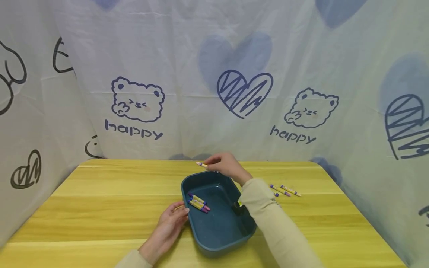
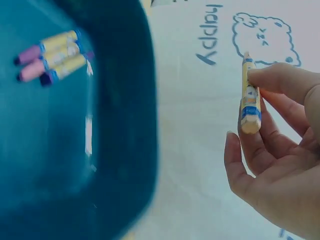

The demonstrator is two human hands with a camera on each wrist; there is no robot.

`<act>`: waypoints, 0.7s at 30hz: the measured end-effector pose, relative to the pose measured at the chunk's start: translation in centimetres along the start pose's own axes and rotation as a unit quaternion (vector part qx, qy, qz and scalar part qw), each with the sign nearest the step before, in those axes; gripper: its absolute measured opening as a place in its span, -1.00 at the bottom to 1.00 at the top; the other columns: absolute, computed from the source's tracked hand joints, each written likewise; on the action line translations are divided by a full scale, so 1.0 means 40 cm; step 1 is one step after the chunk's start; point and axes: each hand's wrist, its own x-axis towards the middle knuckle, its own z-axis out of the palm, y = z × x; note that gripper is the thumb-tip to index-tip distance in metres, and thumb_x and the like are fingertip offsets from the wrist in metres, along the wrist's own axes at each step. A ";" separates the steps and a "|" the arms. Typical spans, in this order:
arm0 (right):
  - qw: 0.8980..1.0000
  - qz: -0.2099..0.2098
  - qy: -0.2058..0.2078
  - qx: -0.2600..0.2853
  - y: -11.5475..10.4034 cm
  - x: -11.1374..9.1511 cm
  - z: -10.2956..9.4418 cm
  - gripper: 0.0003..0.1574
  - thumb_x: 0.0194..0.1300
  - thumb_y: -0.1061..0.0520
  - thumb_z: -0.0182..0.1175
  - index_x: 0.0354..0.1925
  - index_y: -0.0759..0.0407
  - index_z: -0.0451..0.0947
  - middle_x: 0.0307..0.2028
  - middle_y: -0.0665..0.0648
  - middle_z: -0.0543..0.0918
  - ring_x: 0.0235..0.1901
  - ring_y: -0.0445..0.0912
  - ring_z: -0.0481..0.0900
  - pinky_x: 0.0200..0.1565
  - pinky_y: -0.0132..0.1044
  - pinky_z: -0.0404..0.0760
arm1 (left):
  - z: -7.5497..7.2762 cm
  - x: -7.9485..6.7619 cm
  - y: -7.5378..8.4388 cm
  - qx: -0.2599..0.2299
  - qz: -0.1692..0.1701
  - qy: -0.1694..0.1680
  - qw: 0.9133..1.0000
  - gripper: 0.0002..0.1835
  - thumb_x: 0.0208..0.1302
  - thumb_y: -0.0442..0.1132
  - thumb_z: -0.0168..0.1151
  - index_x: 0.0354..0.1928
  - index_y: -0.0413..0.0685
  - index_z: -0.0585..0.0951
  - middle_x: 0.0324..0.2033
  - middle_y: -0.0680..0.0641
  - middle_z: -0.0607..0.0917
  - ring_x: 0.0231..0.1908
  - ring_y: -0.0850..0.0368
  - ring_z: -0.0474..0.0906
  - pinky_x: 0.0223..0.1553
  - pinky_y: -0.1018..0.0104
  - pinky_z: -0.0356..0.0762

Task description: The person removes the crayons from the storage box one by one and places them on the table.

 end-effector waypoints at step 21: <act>0.997 0.050 0.033 -0.043 0.116 -0.059 -0.160 -0.75 0.26 0.21 0.26 -0.08 0.25 0.67 -0.16 0.15 0.66 -0.16 0.01 0.57 -0.06 -0.04 0.57 | 0.002 0.000 -0.001 -0.004 0.000 0.004 1.000 -0.74 0.27 -0.54 0.04 -0.03 -0.27 0.36 -0.30 -0.02 0.53 -0.37 0.25 0.49 -0.22 0.44 0.51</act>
